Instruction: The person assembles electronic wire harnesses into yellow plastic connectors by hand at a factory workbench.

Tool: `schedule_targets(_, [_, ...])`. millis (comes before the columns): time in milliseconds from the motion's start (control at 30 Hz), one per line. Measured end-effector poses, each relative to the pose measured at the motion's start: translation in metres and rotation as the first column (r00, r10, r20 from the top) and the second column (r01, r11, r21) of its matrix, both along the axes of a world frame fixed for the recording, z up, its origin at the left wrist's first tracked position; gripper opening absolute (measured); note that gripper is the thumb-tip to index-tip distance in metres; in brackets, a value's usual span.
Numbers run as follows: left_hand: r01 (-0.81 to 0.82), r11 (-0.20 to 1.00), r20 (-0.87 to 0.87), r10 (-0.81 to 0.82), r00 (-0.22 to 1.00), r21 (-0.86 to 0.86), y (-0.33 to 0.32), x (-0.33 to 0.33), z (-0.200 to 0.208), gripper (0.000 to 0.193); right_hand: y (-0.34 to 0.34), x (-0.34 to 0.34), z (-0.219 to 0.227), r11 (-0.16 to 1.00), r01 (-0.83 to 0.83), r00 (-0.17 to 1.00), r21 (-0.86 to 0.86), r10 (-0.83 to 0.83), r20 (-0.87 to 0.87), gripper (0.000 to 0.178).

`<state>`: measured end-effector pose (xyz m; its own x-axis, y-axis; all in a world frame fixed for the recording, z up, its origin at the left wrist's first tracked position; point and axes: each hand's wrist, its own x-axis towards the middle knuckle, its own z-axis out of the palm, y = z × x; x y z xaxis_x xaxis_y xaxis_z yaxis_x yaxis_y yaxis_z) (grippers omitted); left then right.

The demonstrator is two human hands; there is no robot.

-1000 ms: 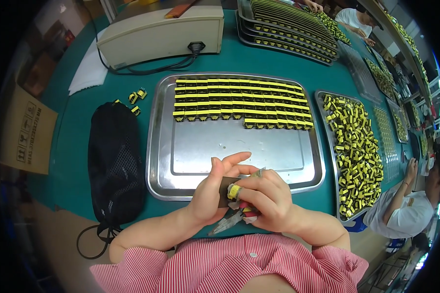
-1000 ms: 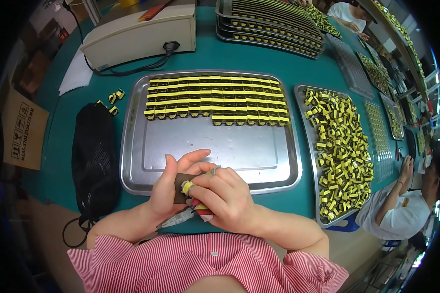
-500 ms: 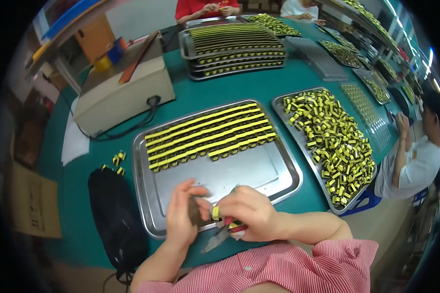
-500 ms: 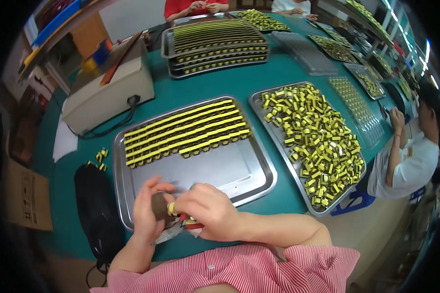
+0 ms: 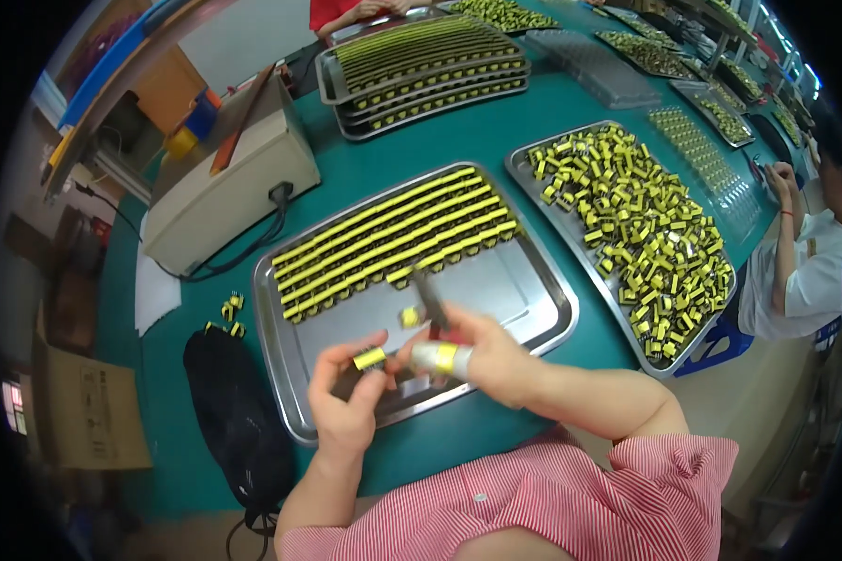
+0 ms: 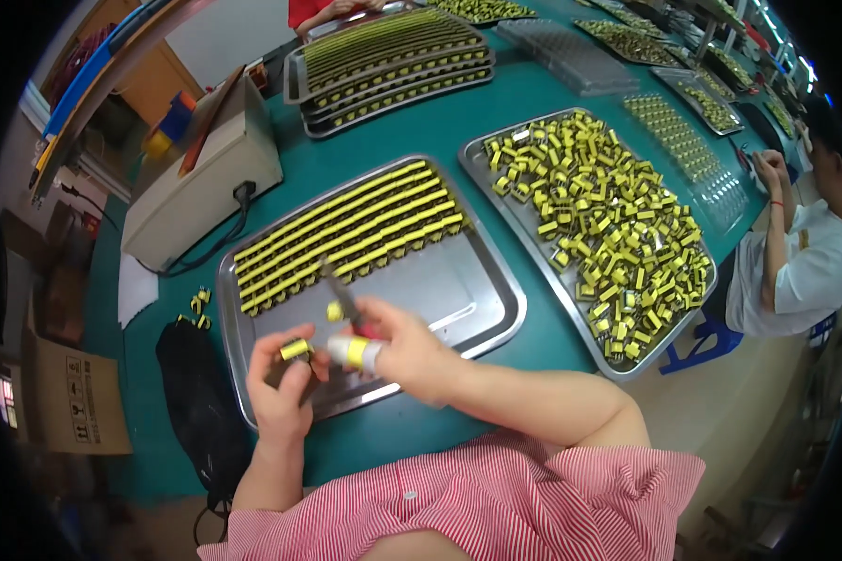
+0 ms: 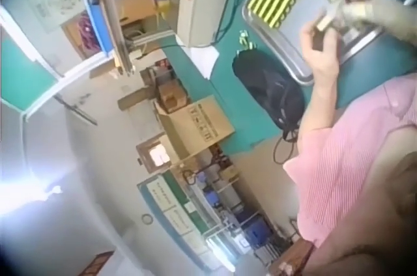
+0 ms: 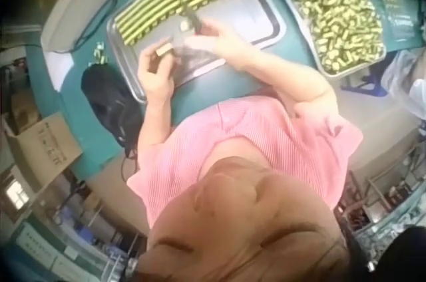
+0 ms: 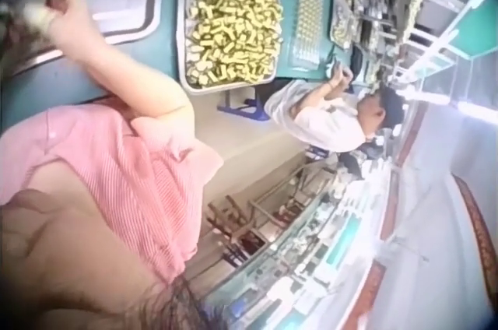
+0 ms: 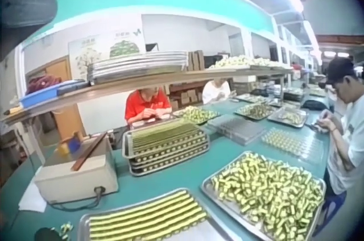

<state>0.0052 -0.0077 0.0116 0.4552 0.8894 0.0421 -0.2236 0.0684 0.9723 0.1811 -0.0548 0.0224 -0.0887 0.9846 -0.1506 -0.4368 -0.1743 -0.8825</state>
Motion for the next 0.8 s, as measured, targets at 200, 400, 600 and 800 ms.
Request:
schedule_targets(200, [-0.058, 0.998, -0.214, 0.054, 0.975, -0.010, 0.019, -0.002, 0.017, 0.022, 0.006, 0.020, 0.022, 0.930, 0.362, 0.932, 0.060, -0.360, -0.050, 0.023])
schedule_targets(400, [0.204, 0.771, -0.632, 0.307, 0.711, 0.604, 0.059, 0.018, -0.004, 0.028, -0.004, 0.030, 0.031, 0.869, 0.427, 0.900, 0.249, -0.436, -0.024, 0.024])
schedule_targets(600, [0.371, 0.665, -0.751, 0.477, 0.457, 0.648, 0.071, 0.036, -0.013, 0.025, -0.003, 0.036, 0.020, 0.832, 0.427, 0.870, 0.354, -0.484, 0.089, 0.027])
schedule_targets(800, [0.421, 0.446, -0.613, 0.603, 0.511, 0.790, 0.078, 0.043, -0.022, 0.023, -0.007, 0.033, 0.022, 0.844, 0.389, 0.915, 0.369, -0.402, -0.045, 0.029])
